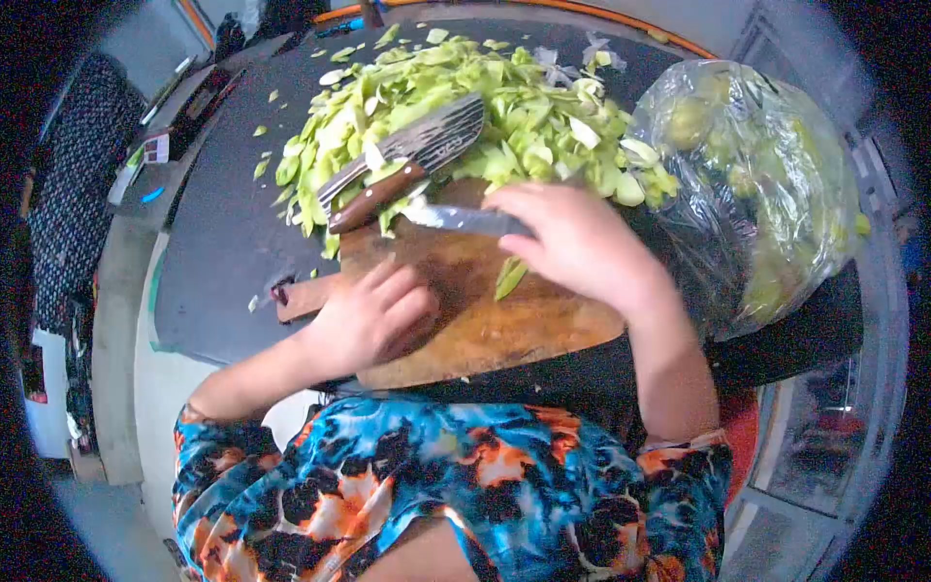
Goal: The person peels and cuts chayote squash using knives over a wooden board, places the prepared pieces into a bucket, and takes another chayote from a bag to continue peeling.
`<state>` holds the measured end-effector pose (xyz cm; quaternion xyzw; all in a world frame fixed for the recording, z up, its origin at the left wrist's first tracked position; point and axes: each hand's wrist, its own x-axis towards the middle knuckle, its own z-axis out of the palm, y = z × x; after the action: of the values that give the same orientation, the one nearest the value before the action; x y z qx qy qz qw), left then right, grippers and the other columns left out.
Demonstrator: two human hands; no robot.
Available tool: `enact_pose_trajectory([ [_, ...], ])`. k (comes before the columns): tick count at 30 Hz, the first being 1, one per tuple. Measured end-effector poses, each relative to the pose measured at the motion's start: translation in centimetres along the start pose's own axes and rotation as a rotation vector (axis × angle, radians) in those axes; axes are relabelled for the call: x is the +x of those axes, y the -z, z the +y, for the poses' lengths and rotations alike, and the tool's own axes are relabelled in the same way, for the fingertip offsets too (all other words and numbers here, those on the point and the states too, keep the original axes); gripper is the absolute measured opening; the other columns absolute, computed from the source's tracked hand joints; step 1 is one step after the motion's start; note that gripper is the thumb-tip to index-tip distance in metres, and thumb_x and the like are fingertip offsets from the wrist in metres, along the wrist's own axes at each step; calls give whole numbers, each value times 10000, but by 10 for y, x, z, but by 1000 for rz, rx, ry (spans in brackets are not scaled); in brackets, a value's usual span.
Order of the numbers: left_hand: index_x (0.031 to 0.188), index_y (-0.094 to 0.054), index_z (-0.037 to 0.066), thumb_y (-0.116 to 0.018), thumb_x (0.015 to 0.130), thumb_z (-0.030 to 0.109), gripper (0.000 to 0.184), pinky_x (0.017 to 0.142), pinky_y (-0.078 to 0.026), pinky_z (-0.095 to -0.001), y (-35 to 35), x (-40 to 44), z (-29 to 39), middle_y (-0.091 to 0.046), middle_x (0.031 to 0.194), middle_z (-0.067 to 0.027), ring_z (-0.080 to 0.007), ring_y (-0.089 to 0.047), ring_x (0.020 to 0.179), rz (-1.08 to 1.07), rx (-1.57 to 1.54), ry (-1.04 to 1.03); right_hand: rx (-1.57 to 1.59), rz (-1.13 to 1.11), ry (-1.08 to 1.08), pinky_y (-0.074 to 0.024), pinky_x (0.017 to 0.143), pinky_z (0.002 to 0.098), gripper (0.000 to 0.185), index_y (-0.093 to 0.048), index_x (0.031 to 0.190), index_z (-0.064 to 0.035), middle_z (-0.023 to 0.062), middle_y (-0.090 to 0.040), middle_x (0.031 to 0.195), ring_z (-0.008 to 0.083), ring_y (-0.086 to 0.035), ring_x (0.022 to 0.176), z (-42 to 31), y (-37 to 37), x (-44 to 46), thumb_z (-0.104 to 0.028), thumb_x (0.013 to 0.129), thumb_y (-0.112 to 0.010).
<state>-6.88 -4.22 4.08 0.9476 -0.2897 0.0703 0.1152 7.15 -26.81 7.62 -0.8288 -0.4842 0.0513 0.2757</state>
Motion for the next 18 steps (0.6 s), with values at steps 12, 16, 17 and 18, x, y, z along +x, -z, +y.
enact_pose_trajectory([
  [12,848,-581,144,-682,783,303,200,551,-408,-324,-10,-44,-26,-530,768,-6,-201,-512,692,135,-203,-324,44,57,-11,-484,809,383,348,-581,1107,-57,110,-603,1023,314,-598,932,32,-21,-4,-162,786,-666],
  [16,751,-531,91,-690,775,240,219,476,-405,-341,-10,-19,-25,-485,626,-36,-228,-508,542,104,-276,-329,15,93,-20,-477,787,374,327,-592,1082,-42,113,-591,982,298,-586,899,39,-7,-15,-168,790,-666],
  [17,738,-530,78,-691,772,223,220,476,-413,-350,-9,-13,-23,-490,609,-46,-239,-523,533,73,-301,-265,4,83,-46,-478,786,370,320,-595,1077,-41,113,-592,984,292,-587,895,43,-3,-18,-176,796,-666],
  [18,724,-533,73,-689,772,205,210,480,-423,-360,-8,-7,-26,-496,601,-55,-251,-535,534,99,-237,-244,-67,147,-7,-477,787,368,316,-598,1077,-44,112,-592,993,289,-588,894,49,-4,-21,-189,803,-661],
])
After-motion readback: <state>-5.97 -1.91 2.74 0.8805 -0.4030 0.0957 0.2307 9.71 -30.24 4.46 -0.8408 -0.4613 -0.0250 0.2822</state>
